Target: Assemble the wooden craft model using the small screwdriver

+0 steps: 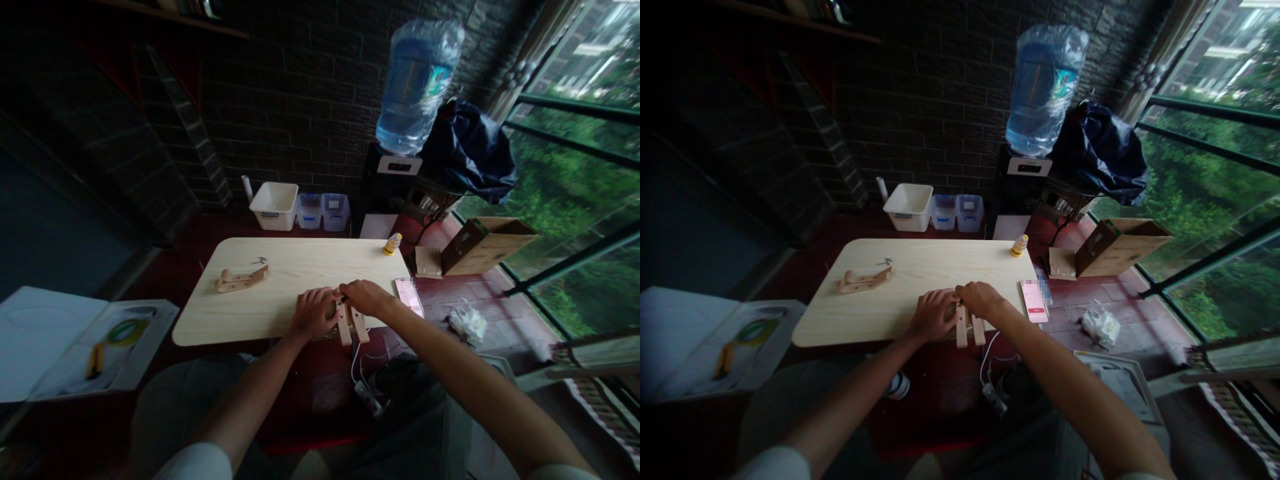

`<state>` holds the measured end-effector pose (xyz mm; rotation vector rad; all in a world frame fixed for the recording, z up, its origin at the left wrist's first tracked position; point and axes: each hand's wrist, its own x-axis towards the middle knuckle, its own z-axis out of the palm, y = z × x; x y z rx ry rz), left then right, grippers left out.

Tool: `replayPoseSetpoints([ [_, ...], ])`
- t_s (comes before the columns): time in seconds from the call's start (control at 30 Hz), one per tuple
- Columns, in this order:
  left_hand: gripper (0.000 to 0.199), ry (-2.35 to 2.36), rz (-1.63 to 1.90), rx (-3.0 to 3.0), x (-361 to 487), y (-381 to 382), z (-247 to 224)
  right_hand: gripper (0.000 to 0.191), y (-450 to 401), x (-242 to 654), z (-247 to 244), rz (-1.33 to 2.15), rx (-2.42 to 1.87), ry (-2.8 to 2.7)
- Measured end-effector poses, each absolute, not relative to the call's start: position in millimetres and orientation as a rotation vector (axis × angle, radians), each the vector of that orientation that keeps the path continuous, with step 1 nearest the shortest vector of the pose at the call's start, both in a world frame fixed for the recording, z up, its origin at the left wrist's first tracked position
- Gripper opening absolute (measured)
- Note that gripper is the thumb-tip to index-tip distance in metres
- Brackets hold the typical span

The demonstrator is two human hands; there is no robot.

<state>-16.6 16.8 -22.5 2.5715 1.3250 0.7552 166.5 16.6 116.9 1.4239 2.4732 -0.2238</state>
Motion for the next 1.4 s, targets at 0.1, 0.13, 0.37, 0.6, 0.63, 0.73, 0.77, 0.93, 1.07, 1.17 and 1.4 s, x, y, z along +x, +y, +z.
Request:
replayPoseSetpoints([
  [0.1,0.038,1.324,0.758,2.563,-16,17,-23,0.025,20,165,115,-0.213,1.394,2.48],
  [0.13,0.039,1.324,0.757,2.559,-16,18,-22,0.025,21,165,114,-0.217,1.392,2.479],
  [0.37,0.038,1.316,0.751,2.554,-17,18,-21,0.027,19,164,114,-0.182,1.413,2.46],
  [0.6,0.036,1.316,0.77,2.565,-16,16,-19,0.033,15,166,117,-0.241,1.428,2.478],
  [0.63,0.036,1.319,0.772,2.567,-16,16,-19,0.033,15,165,117,-0.235,1.42,2.481],
  [0.73,0.033,1.336,0.761,2.57,-16,16,-19,0.031,15,162,115,-0.192,1.403,2.48],
  [0.77,0.032,1.338,0.753,2.572,-16,16,-19,0.03,15,161,114,-0.188,1.395,2.485],
  [0.93,0.035,1.334,0.728,2.568,-16,18,-21,0.027,18,162,112,-0.211,1.44,2.476],
  [1.07,0.039,1.336,0.726,2.554,-16,18,-21,0.028,17,164,108,-0.249,1.489,2.45],
  [1.17,0.038,1.33,0.729,2.561,-16,17,-20,0.028,14,166,106,-0.286,1.52,2.456],
  [1.4,0.037,1.329,0.762,2.571,-15,15,-18,0.031,12,173,116,-0.276,1.467,2.475],
])
